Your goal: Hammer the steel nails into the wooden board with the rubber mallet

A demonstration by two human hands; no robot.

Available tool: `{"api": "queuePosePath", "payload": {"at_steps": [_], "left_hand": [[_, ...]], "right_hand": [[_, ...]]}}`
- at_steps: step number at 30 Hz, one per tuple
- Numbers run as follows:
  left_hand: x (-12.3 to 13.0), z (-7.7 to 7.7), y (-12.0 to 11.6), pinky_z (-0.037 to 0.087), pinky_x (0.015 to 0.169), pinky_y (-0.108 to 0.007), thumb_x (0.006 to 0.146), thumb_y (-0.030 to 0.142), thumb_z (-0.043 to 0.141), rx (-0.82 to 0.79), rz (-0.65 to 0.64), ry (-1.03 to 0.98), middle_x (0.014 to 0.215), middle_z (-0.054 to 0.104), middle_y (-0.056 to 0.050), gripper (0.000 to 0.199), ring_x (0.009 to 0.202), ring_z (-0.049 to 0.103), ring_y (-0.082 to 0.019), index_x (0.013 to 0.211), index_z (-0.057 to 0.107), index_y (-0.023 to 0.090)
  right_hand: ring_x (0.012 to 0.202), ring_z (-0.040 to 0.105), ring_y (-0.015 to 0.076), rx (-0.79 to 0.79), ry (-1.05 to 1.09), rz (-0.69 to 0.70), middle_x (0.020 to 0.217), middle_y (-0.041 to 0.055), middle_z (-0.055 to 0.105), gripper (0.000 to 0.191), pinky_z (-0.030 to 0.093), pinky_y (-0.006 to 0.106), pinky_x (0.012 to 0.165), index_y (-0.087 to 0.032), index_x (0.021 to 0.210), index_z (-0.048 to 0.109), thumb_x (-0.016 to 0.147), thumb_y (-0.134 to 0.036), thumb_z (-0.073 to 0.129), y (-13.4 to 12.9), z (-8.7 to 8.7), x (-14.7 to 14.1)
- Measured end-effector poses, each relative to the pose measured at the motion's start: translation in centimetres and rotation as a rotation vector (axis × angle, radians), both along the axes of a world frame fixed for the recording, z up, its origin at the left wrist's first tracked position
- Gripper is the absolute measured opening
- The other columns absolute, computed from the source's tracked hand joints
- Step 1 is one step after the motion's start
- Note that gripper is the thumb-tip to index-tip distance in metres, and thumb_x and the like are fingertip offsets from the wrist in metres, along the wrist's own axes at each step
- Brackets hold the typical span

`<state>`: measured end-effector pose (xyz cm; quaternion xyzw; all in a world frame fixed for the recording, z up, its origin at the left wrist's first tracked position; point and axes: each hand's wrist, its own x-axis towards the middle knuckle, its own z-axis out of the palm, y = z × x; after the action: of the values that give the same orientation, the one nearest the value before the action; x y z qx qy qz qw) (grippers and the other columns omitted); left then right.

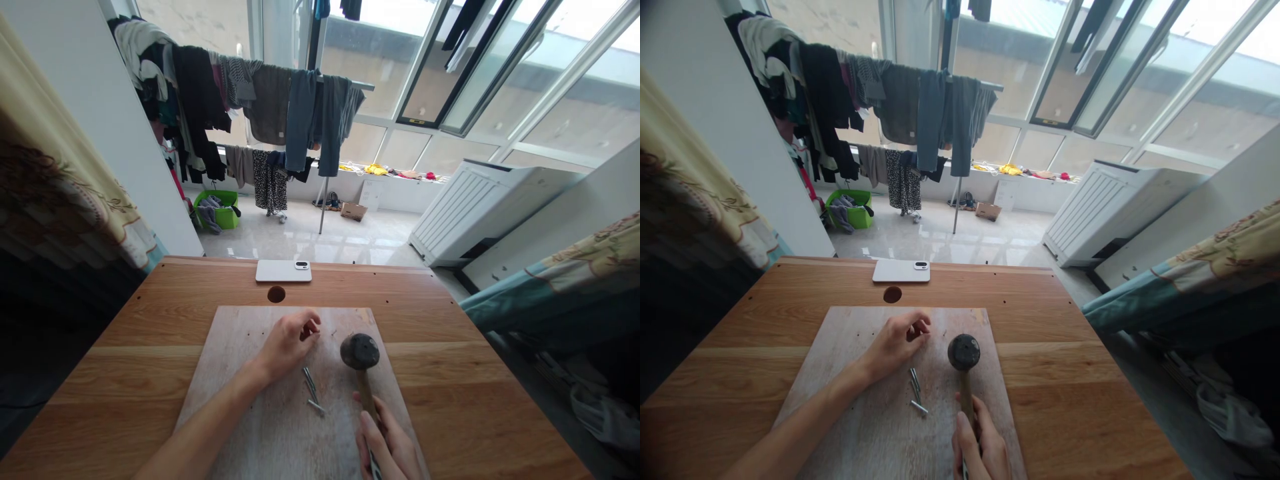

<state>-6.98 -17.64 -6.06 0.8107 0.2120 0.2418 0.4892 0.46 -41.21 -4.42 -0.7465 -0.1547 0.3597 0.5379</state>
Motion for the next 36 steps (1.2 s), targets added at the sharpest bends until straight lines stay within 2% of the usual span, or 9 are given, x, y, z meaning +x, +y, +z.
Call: {"api": "queuePosePath", "payload": {"at_steps": [7,10,16,22,28,32,36], "left_hand": [[0.1,-0.1,0.0,0.052,0.071,-0.025,0.083,0.014,0.061,-0.028,-0.006,-0.020,0.083,0.073,-0.002,0.020,0.073,0.067,-0.015,0.102,0.066,0.019],[0.1,0.2,-0.1,0.050,0.068,-0.024,0.082,0.012,0.060,-0.025,0.008,-0.008,0.079,0.072,-0.001,0.021,0.070,0.065,-0.014,0.101,0.068,0.018],[0.1,0.4,0.1,0.046,0.066,-0.023,0.080,0.009,0.060,-0.027,-0.003,-0.021,0.076,0.070,0.001,0.029,0.068,0.063,-0.014,0.106,0.069,0.018],[0.1,0.5,0.1,0.045,0.064,-0.023,0.082,0.015,0.063,-0.054,0.003,-0.001,0.076,0.071,0.000,0.024,0.066,0.062,-0.014,0.105,0.070,0.018],[0.1,0.8,0.1,0.045,0.064,-0.022,0.081,0.012,0.063,-0.060,0.003,-0.002,0.076,0.071,0.001,0.028,0.067,0.063,-0.014,0.107,0.070,0.018],[0.1,0.6,0.1,0.047,0.068,-0.024,0.083,0.014,0.064,-0.069,-0.007,0.003,0.078,0.073,0.000,0.025,0.070,0.065,-0.015,0.107,0.068,0.018],[0.1,0.3,0.1,0.049,0.073,-0.025,0.085,0.016,0.062,-0.081,-0.032,-0.004,0.084,0.073,-0.002,0.021,0.076,0.068,-0.016,0.105,0.065,0.018]], "right_hand": [[0.033,0.037,0.0058,0.052,0.026,0.124,0.058,-0.0086,0.049,0.081,0.031,0.015,0.029,-0.014,0.128,0.054,0.086,-0.082,0.057,3.0,3.0,-0.5],[0.034,0.038,0.0058,0.082,0.022,0.182,0.060,-0.0089,0.049,0.078,0.032,0.014,0.028,-0.013,0.129,0.053,0.088,-0.080,0.055,4.1,3.6,-0.6],[0.035,0.043,0.0068,0.011,0.025,0.305,0.063,-0.0074,0.050,0.073,0.037,0.015,0.029,-0.014,0.128,0.055,0.091,-0.077,0.053,4.7,3.1,-0.3],[0.033,0.038,0.0056,0.051,0.015,0.208,0.058,-0.0080,0.049,0.073,0.033,0.014,0.028,-0.014,0.125,0.057,0.090,-0.078,0.052,4.4,3.1,-1.0],[0.032,0.037,0.0049,0.055,0.020,0.192,0.059,-0.0085,0.049,0.074,0.032,0.013,0.028,-0.014,0.124,0.056,0.089,-0.079,0.053,4.8,3.0,-1.5],[0.033,0.038,0.0066,0.044,-0.017,0.190,0.058,-0.0087,0.048,0.076,0.035,0.015,0.027,-0.014,0.128,0.055,0.090,-0.080,0.052,4.6,2.4,-1.6],[0.033,0.035,0.0055,0.056,-0.007,0.157,0.057,-0.0080,0.049,0.078,0.030,0.014,0.029,-0.013,0.125,0.057,0.088,-0.082,0.052,3.6,1.5,-1.5]]}}
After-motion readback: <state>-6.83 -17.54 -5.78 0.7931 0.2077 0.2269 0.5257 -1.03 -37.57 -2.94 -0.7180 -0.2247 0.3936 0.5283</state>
